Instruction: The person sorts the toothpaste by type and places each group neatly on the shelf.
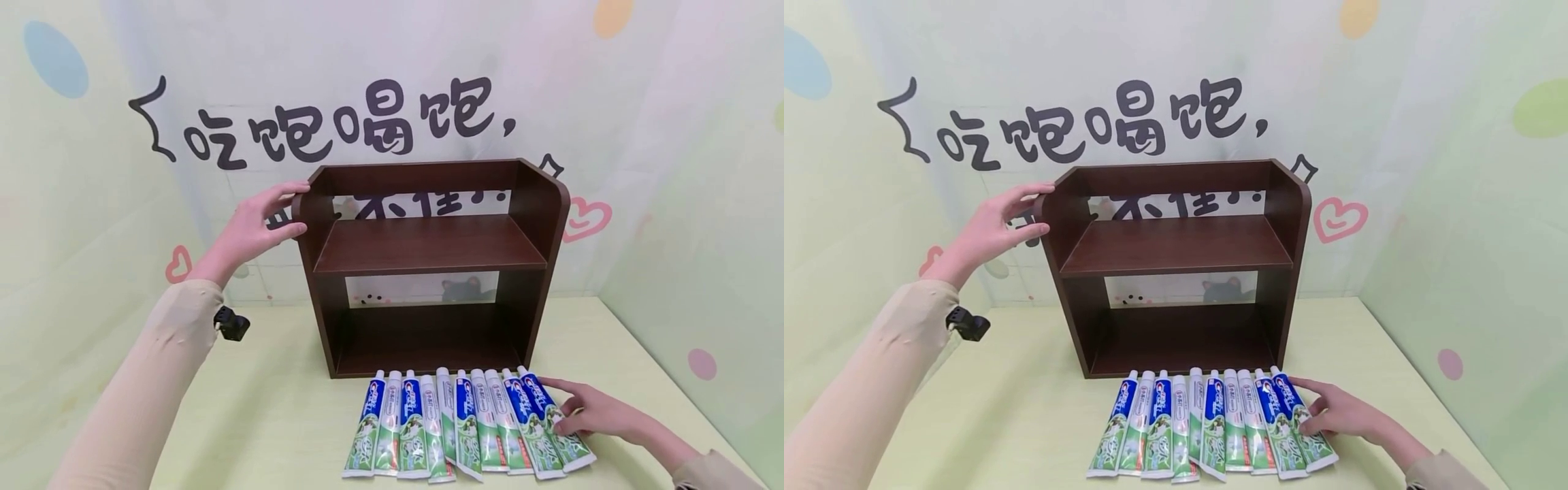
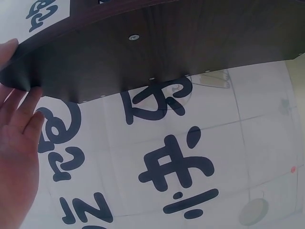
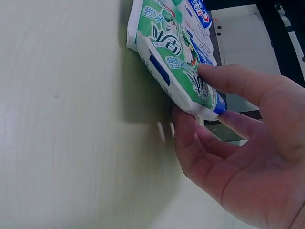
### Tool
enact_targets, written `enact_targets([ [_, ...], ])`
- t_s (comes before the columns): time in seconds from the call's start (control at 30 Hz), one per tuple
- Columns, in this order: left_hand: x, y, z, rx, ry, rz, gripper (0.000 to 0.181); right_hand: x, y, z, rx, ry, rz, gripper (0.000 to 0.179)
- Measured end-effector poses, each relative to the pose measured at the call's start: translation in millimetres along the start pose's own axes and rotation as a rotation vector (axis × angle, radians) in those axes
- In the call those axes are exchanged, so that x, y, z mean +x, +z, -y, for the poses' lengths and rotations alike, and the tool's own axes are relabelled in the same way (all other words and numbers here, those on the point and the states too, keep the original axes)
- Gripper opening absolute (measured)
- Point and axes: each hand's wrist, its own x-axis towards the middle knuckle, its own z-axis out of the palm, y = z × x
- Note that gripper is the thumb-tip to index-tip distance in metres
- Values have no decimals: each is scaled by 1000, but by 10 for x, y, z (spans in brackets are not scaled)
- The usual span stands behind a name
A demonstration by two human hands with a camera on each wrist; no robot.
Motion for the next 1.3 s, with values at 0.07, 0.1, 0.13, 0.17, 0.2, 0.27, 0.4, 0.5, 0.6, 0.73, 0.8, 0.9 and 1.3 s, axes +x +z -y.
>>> enact_targets([
  [0.07,-3,-6,3,-2,3,3,58,10,1,7,3,-4,11,89],
  [0.1,-3,-8,5,-3,3,4,58,15,1,9,4,-3,14,89],
  [0.13,-4,-10,6,0,4,5,58,18,2,11,6,-2,16,88],
  [0.17,-4,-11,6,-2,4,3,58,22,1,8,6,-2,18,88],
  [0.2,-3,-12,7,-2,4,4,59,25,-1,3,5,-6,19,88],
  [0.27,-1,-7,10,2,8,5,59,28,-4,-17,9,-16,26,87],
  [0.4,-10,7,13,8,8,14,58,7,-8,-77,23,-39,53,86],
  [0.5,-21,9,3,1,4,15,58,-5,-5,-107,38,-41,60,86],
  [0.6,-17,3,-10,-9,8,8,58,1,-5,-117,53,-35,55,86],
  [0.73,-3,-11,-16,-12,0,2,59,20,-8,-112,64,-26,48,87],
  [0.8,2,-19,-18,-7,-11,-1,59,27,-10,-107,66,-23,46,87],
  [0.9,7,-18,-16,4,-18,-10,58,31,-10,-103,72,-8,47,87],
  [1.3,29,-9,-22,-20,-26,-48,49,41,-8,-121,86,-11,50,85],
])
